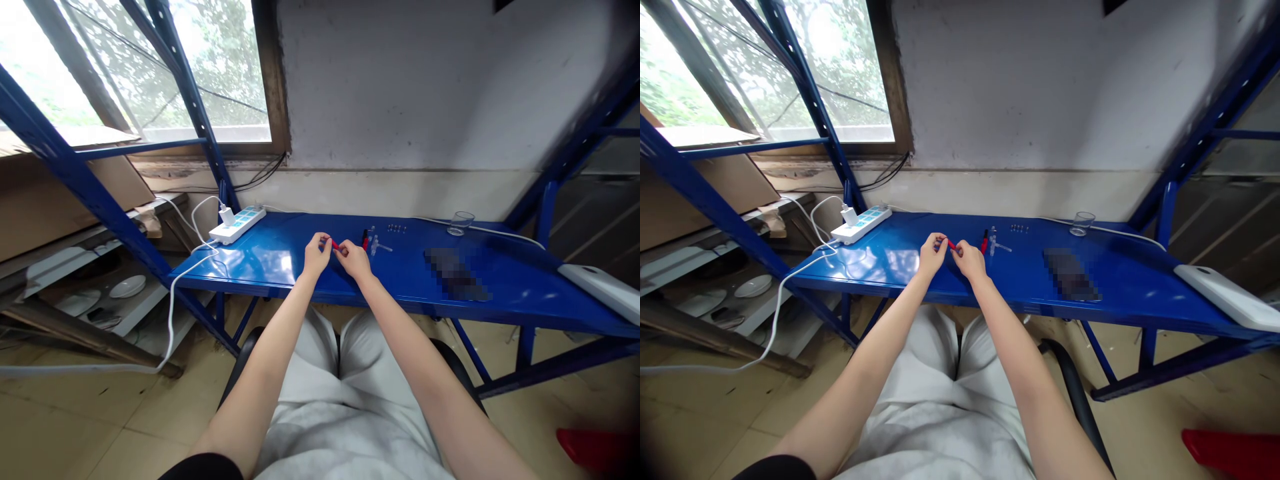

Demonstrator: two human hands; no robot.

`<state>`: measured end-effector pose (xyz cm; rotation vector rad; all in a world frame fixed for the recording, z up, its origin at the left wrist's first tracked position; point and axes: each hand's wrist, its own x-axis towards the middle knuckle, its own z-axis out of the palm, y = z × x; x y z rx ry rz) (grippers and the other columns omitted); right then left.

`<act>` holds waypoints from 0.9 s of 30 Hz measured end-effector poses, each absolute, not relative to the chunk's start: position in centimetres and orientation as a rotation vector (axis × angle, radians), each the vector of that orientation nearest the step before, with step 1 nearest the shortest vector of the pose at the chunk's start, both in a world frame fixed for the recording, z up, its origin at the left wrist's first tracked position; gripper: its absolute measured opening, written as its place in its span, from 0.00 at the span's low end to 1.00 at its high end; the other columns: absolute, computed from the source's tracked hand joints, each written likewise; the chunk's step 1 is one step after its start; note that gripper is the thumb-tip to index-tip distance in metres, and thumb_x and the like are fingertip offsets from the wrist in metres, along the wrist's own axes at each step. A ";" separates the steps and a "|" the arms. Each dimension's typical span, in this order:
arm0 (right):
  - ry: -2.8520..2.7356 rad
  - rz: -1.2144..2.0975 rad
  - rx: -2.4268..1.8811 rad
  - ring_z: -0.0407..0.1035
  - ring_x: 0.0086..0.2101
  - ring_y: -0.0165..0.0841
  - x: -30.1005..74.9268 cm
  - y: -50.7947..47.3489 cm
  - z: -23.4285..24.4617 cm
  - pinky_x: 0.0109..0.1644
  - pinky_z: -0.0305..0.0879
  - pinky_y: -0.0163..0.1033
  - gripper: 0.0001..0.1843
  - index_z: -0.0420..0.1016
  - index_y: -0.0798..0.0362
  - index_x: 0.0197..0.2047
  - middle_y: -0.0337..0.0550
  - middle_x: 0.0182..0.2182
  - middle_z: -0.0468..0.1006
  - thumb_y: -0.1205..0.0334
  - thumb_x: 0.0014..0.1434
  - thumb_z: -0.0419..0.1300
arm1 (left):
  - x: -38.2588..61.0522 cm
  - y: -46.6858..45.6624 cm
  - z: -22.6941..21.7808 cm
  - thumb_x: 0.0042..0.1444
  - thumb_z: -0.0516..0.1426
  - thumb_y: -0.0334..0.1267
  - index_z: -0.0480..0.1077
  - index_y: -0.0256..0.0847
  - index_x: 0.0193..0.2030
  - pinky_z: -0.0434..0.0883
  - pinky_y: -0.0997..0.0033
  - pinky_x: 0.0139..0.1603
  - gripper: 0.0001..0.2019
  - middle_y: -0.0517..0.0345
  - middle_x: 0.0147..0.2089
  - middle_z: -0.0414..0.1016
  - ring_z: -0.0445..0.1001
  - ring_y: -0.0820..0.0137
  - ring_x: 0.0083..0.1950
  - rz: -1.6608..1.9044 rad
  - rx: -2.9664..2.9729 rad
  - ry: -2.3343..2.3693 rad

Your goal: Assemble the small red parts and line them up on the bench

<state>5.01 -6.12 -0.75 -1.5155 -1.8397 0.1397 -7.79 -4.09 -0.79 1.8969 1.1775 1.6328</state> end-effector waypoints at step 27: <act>-1.817 0.069 -1.557 0.68 0.28 0.30 5.0 -6.4 -0.4 0.29 0.53 0.32 0.11 0.68 0.51 0.36 0.39 0.25 0.74 0.56 0.58 0.48 | -7.7 -2.2 -2.1 0.45 0.59 0.43 0.72 0.37 0.29 0.67 0.72 0.36 0.10 0.55 0.31 0.74 0.70 0.72 0.31 1.426 1.826 1.126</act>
